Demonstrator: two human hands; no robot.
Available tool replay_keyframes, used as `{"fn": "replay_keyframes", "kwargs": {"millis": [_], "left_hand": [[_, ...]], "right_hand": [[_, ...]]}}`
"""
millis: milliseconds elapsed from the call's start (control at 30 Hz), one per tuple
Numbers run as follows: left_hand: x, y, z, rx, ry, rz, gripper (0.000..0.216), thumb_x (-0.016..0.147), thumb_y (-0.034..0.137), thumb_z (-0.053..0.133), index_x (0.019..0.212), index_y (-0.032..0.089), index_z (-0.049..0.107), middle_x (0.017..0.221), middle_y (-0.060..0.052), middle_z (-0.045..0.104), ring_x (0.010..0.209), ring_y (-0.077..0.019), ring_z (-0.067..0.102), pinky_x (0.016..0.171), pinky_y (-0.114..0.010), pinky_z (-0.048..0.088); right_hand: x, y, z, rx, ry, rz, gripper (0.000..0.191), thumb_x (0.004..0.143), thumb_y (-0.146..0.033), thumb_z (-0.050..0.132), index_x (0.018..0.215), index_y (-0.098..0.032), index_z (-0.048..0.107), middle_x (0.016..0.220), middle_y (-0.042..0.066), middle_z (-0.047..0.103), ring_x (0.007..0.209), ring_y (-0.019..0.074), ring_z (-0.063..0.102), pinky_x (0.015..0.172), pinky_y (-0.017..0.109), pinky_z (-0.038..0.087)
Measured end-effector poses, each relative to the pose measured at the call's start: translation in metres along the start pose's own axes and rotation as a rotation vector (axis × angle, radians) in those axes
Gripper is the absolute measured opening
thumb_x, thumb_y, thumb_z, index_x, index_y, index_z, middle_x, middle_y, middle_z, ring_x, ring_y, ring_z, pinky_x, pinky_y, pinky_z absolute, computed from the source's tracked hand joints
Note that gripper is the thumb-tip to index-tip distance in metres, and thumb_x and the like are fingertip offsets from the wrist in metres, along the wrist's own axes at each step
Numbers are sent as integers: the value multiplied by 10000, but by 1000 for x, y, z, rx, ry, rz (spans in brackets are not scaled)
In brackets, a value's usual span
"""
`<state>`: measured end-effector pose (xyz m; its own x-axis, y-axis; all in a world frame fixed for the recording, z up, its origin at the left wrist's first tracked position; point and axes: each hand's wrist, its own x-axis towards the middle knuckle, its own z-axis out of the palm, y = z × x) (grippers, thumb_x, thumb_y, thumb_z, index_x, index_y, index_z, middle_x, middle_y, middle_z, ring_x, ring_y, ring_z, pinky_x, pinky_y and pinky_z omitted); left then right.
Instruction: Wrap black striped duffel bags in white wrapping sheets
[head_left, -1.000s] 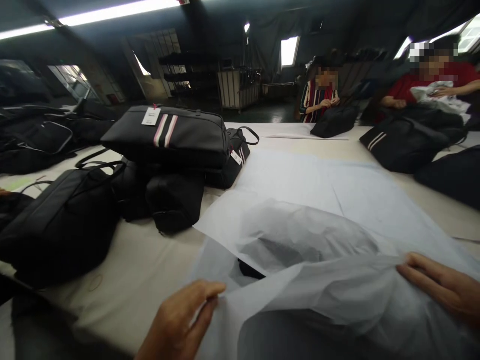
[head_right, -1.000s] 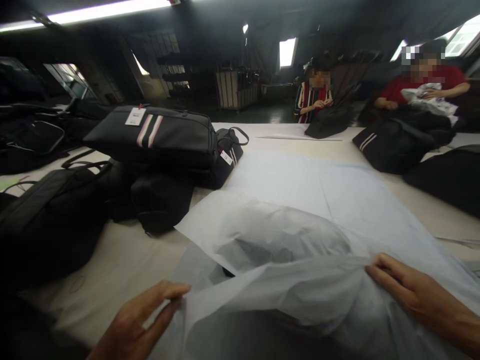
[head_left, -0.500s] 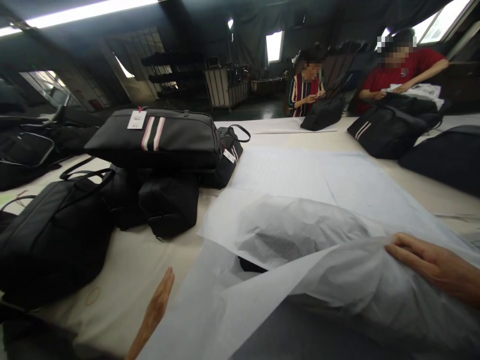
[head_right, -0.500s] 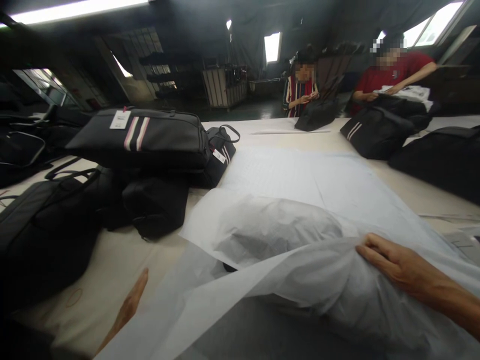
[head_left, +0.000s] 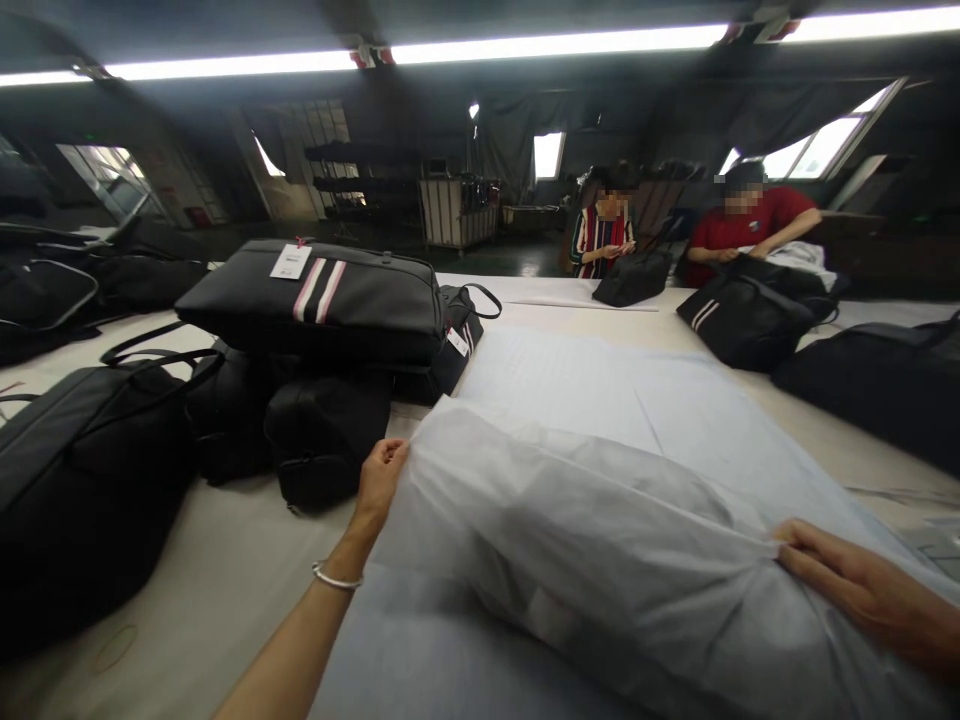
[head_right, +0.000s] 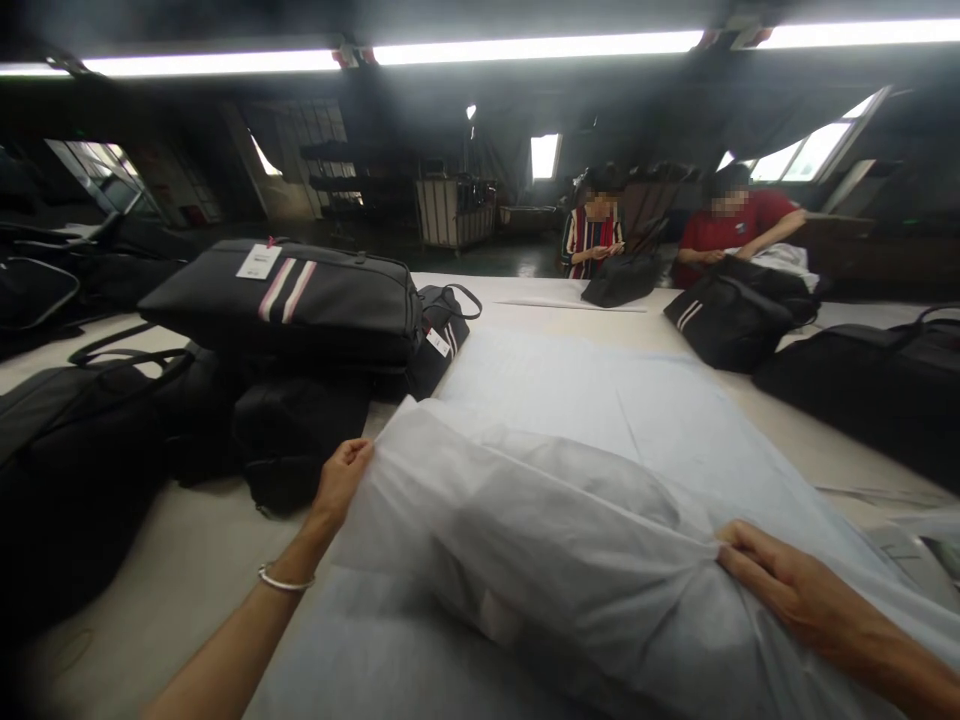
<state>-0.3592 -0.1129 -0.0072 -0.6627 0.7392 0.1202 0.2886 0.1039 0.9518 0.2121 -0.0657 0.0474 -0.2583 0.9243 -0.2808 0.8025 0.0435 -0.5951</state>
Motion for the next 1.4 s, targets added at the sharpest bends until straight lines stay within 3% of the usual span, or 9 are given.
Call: {"fn": "replay_keyframes", "kwargs": {"millis": [133,233,300,400,533,733,933,1200,1400], "left_hand": [[-27,54,24,100,103,469,523,928,505,488,1341,184,468,1380,-146,496,1266,-296,481,1053,-455,402],[-62,110,67,284,-208,1122,554,958,477,520,1436,230,388,1458,-116,456,1407,-303,330,1185,-510,214],[-82,138,109,360,-469,1306,645,923,499,586,1458,218,360,1431,-120,494,1408,-306,332,1199,-527,158],[-102,159,172,412,-818,1219,695,829,508,718,1388,190,456,1219,-105,646,1214,-286,539,1102,-475,334],[-108,169,216,465,-1108,1020,234,822,406,747,954,220,699,825,-10,696,860,-225,636,827,-344,444],[-129,184,236,374,-1153,1006,338,779,482,750,965,205,695,849,-30,676,789,-210,603,706,-292,384],[-144,178,263,238,-1263,885,278,869,367,555,660,186,583,630,15,526,609,-155,487,589,-271,331],[-135,167,274,100,-1287,874,255,854,442,556,772,212,628,943,-55,630,917,-231,584,852,-340,455],[-138,164,274,84,-1147,1002,319,826,521,577,724,223,629,1244,-96,615,1237,-329,493,1058,-477,399]], "right_hand": [[-6,-14,0,-22,53,-14,452,804,-697,417,714,-274,547,749,75,594,744,263,565,750,408,440],[-11,-32,-1,-45,99,-52,376,838,-591,421,757,-239,527,740,39,584,734,231,540,721,359,421],[-11,-39,-2,-51,124,-66,338,844,-537,428,771,-221,521,733,19,573,721,205,518,695,325,405],[-9,-39,-1,-34,148,-62,287,850,-473,441,783,-205,519,723,3,552,699,175,486,659,292,380],[-8,-34,1,25,158,-74,254,870,-434,464,788,-199,515,694,-18,514,658,148,446,616,267,342],[-8,-42,-5,63,128,-80,199,861,-378,515,808,-188,541,689,-21,516,650,139,445,600,255,335],[-17,-48,-37,65,46,-36,271,779,-424,661,908,-187,631,807,-1,634,719,150,543,619,239,379],[-86,-13,-111,61,-291,175,391,609,-506,807,745,-170,661,674,-20,625,641,141,553,588,243,401],[-101,15,-131,211,120,135,308,671,-438,752,752,-152,673,670,-20,600,639,114,511,620,242,392]]}}
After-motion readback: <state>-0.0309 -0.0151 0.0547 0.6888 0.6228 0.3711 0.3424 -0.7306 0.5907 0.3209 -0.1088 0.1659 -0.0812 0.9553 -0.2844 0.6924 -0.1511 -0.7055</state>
